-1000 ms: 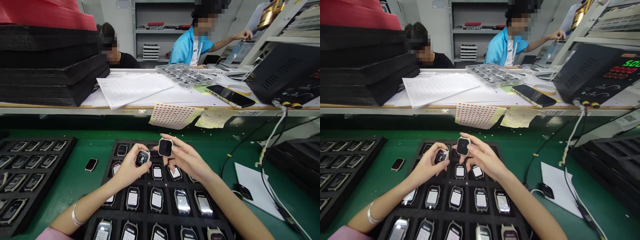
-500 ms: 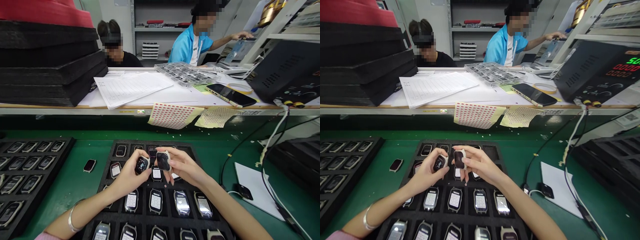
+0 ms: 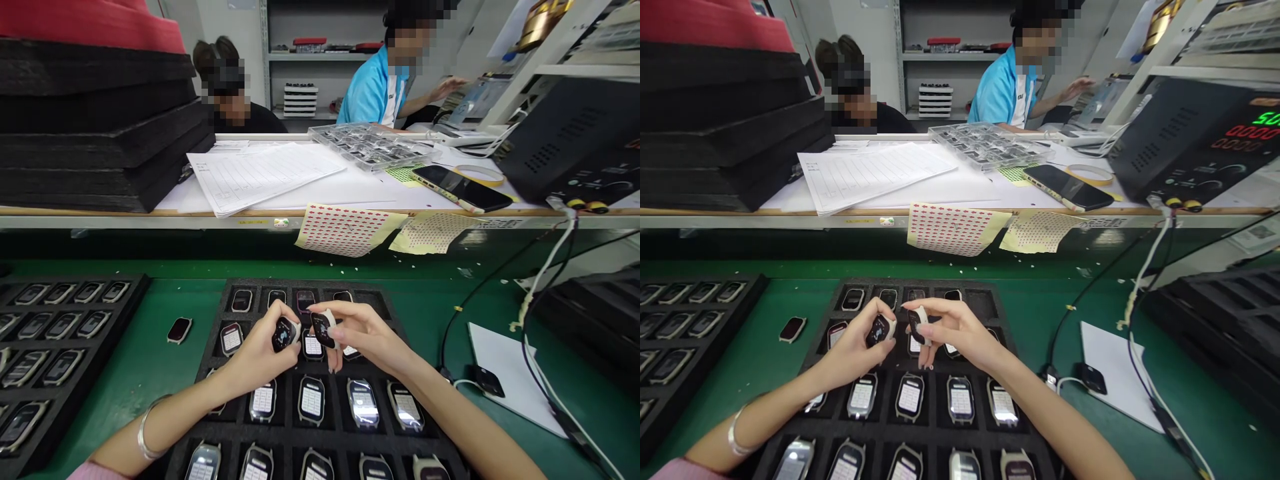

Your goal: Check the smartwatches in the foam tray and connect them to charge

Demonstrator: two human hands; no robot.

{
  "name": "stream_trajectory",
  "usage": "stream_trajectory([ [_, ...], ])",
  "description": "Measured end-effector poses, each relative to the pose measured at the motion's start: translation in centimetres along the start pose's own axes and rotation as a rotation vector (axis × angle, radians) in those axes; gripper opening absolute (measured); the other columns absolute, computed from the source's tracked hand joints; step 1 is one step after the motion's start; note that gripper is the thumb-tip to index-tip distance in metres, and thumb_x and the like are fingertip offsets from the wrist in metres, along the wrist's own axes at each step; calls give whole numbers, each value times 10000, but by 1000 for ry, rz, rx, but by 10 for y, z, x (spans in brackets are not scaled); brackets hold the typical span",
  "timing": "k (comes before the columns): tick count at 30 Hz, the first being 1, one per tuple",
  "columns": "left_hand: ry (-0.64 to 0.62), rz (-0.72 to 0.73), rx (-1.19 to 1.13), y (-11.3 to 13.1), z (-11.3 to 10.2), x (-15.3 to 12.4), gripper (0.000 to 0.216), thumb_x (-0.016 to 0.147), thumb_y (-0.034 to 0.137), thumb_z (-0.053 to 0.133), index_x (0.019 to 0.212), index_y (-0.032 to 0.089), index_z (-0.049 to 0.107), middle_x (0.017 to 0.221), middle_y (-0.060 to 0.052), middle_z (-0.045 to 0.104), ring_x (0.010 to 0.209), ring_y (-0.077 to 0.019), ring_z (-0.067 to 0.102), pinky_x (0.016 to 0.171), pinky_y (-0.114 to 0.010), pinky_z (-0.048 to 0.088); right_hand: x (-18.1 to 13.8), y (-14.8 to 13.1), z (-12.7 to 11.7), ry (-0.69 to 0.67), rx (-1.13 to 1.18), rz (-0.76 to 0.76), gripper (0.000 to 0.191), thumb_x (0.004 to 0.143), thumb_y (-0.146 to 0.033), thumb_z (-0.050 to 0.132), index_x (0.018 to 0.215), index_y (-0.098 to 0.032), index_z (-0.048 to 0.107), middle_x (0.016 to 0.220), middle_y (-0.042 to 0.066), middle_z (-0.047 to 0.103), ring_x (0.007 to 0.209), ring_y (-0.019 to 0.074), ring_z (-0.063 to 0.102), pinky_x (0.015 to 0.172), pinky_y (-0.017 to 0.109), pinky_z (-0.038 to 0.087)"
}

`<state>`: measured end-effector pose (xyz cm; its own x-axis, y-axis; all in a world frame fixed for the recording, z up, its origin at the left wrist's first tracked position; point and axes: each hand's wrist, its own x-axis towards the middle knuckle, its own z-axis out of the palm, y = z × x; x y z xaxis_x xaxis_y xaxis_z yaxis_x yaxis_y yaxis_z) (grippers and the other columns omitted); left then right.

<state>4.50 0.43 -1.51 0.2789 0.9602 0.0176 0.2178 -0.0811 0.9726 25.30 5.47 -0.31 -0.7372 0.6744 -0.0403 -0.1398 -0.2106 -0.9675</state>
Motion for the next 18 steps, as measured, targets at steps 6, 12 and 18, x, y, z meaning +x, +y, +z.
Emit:
stream_trajectory([
  [6,-2,10,5,3,-1,0,259,742,50,487,906,231,400,792,52,390,705,-124,390,659,-240,336,-1,2,-1,-9,-34,27,401,887,-293,628,1239,-117,552,657,45,668,546,191,679,524,268,556],
  [12,-4,3,0,2,-1,-1,258,752,55,483,922,233,407,786,51,395,692,-124,403,653,-240,342,1,1,0,29,-25,22,419,870,-306,648,1229,-111,557,673,43,674,538,196,679,516,281,568],
  [18,14,15,-5,-1,-1,-1,247,753,65,495,920,229,412,793,44,419,712,-132,424,663,-241,352,1,1,-1,25,-31,15,459,886,-297,633,1288,-112,512,656,49,686,545,189,678,533,278,569],
])
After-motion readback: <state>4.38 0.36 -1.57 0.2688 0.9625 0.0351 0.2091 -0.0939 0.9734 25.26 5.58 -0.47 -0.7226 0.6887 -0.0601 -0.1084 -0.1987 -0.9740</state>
